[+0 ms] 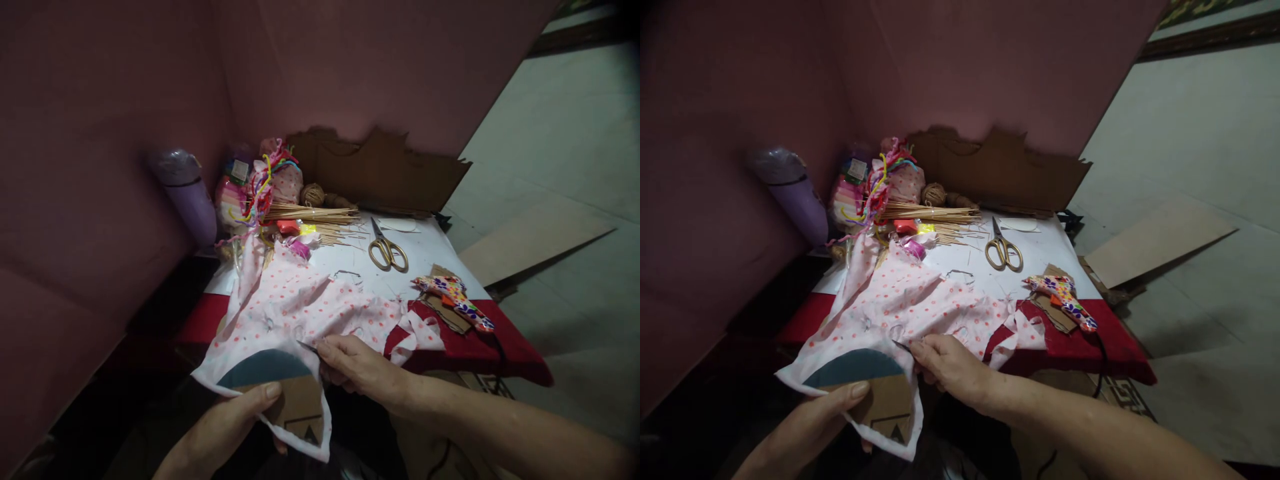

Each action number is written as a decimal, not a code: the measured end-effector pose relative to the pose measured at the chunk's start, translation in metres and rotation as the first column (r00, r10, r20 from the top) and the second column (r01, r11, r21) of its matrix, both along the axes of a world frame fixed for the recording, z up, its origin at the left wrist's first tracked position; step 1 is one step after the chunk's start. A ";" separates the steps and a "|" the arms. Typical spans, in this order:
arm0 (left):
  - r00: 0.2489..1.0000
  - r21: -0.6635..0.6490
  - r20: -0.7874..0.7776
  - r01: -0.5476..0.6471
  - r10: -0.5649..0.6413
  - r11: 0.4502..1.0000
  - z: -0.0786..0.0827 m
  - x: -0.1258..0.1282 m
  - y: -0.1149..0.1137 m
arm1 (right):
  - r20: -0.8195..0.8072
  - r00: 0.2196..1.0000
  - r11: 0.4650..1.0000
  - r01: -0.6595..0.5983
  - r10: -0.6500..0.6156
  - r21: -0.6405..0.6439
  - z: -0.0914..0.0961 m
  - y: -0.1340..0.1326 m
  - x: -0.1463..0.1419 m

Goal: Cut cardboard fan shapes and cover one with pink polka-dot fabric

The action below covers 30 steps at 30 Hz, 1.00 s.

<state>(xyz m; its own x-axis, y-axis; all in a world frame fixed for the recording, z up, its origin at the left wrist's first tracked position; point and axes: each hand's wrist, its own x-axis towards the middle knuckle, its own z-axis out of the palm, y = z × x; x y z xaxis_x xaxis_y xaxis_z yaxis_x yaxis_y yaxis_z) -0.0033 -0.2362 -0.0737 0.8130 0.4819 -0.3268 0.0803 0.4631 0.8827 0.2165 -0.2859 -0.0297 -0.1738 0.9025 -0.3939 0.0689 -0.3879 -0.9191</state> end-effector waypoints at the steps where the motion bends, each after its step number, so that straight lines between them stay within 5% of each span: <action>1: 1.000 -0.006 0.003 -0.003 0.003 1.000 0.000 0.000 0.000 | 0.008 1.000 1.000 0.003 -0.003 0.011 -0.001 0.000 0.000; 11: 1.000 -0.070 -0.005 -0.005 0.004 0.998 -0.001 0.000 -0.001 | 0.130 0.985 0.989 -0.121 0.110 0.084 0.008 0.007 0.006; 23: 1.000 -0.053 -0.015 -0.004 0.003 0.999 0.003 0.000 0.001 | 0.103 0.992 0.984 -0.082 0.067 0.155 -0.004 0.004 0.007; 30: 0.999 -0.055 -0.045 -0.007 0.004 0.998 -0.003 0.000 -0.003 | 0.350 0.930 0.960 -0.194 0.114 0.202 0.006 0.006 0.007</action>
<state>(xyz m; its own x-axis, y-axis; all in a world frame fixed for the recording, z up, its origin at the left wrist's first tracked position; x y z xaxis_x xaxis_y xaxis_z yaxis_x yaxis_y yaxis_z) -0.0036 -0.2387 -0.0763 0.7942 0.4668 -0.3890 0.1167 0.5111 0.8515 0.2239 -0.2803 -0.0234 -0.2134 0.9473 -0.2391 0.4273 -0.1296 -0.8948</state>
